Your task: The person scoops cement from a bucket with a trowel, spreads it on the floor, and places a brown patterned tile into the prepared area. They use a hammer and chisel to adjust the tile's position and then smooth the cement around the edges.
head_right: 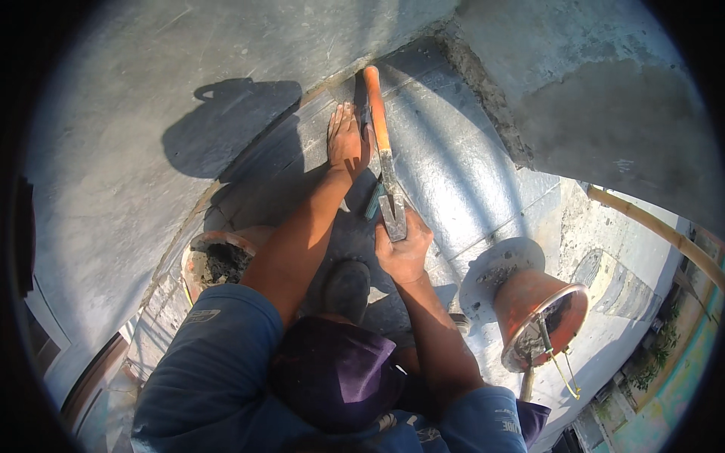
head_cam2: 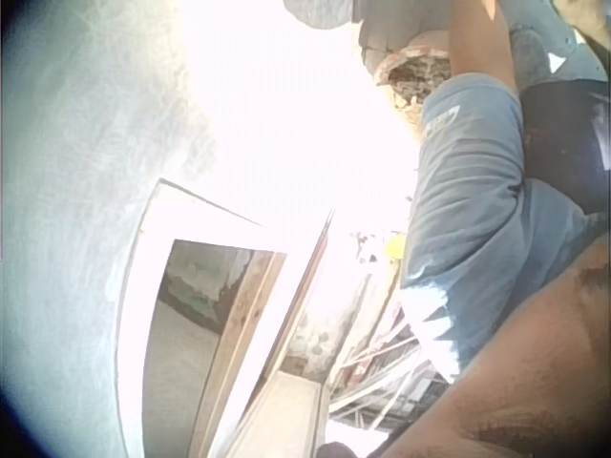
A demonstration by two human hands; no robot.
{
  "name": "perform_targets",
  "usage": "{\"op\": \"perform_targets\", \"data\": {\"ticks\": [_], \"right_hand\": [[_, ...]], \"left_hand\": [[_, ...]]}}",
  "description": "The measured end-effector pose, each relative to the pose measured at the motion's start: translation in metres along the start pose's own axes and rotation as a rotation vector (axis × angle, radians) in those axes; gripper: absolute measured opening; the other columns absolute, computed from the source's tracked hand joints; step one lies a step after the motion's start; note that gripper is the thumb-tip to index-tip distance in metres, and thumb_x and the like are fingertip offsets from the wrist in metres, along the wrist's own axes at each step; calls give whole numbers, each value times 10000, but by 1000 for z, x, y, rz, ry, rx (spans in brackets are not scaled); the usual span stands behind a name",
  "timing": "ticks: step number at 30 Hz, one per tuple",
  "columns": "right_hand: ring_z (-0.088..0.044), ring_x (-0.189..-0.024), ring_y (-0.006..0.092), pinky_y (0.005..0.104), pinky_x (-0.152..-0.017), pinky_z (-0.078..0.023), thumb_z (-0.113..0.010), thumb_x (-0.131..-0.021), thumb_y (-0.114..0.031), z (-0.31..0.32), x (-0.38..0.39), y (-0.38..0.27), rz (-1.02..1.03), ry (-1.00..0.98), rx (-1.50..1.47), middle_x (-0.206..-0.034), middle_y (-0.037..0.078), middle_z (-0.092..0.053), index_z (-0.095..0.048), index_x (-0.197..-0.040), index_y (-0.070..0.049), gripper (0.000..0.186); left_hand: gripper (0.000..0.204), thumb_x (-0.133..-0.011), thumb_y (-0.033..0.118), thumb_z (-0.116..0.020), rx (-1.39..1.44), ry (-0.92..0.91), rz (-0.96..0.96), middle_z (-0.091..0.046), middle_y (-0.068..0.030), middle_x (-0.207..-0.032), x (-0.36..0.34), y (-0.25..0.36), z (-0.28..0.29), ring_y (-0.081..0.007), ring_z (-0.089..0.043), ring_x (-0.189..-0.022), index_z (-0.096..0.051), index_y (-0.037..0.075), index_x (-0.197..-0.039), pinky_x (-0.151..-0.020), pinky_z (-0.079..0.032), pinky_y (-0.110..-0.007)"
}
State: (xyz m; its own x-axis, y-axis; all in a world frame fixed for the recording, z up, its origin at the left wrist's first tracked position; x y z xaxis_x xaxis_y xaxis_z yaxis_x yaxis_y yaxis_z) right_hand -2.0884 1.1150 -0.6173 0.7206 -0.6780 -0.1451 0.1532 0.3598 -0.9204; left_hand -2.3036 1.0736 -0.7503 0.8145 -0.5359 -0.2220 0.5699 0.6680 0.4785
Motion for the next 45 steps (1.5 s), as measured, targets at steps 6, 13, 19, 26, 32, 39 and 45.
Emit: {"op": "perform_targets", "data": {"ticks": [6, 13, 19, 26, 32, 39, 45], "right_hand": [[-691, -714, 154, 303, -680, -542, -638, -818, 14, -7, -1, -2, 22, -5, 30, -807, 128, -724, -704, -1037, 32, 230], [-701, -742, 157, 305, -710, -549, -632, -822, -24, -6, -4, -15, -91, -21, -4, -826, 125, -734, -705, -1039, 47, 240], [-724, -710, 337, 370, -662, -549, -667, -794, -55, -2, -27, -23, -170, -31, -55, -743, 203, -690, -659, -975, 37, 204], [-673, -585, 152, 265, -518, -498, -685, -937, -120, 75, -130, -138, -249, -176, 11, -750, 144, -697, -545, -1162, 87, 336], [-642, -653, 136, 278, -599, -526, -781, -886, -257, 74, -204, -199, 371, -432, 595, -833, 104, -703, -647, -1138, 2, 385], [-686, -679, 207, 336, -642, -540, -813, -813, -177, 22, -219, -200, 632, -592, 534, -787, 139, -711, -703, -1046, -24, 300], [-667, -628, 269, 380, -637, -553, -807, -797, -150, -9, -225, -168, 624, -552, 589, -787, 150, -714, -719, -1028, -63, 262]], "left_hand": [[603, -953, 281, -478, -41, -35, -25, -443, -255, -1508, 0, -7, 1, -353, -344, -1461, -486, -134, -1391, -1241, -182, -447], [603, -950, 294, -460, -77, -168, 33, -444, -224, -1523, 11, -8, -2, -316, -339, -1473, -483, -68, -1432, -1242, -165, -425], [590, -949, 282, -473, -85, -83, -32, -514, -233, -1462, 7, -6, 1, -329, -398, -1439, -507, -95, -1401, -1233, -200, -439], [561, -927, 279, -557, -7, 13, -46, -505, -258, -1453, 13, -14, 8, -370, -426, -1405, -548, -85, -1353, -1223, -240, -438], [404, -834, 226, -644, -49, 147, -69, -611, -267, -1292, 15, -13, 4, -373, -500, -1335, -684, -89, -1084, -1197, -309, -466], [386, -854, 241, -634, -48, 162, -71, -632, -248, -1270, 15, -15, 5, -364, -506, -1335, -696, -83, -1054, -1203, -302, -464], [401, -885, 236, -609, -57, 195, -100, -636, -239, -1263, 16, -12, 9, -355, -502, -1340, -678, -80, -1120, -1202, -301, -465]]}}
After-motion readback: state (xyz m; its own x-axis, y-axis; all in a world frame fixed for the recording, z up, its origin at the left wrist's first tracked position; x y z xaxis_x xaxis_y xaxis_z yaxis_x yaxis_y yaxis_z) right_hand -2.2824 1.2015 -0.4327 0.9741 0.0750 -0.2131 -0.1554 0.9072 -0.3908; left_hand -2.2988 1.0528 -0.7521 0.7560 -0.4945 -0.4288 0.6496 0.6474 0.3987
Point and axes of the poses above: each hand's wrist, its own x-axis away from the middle knuckle, its own z-axis out of the back of the hand, y = z × x, the point moved 6 cm from there along -x, towards the middle knuckle
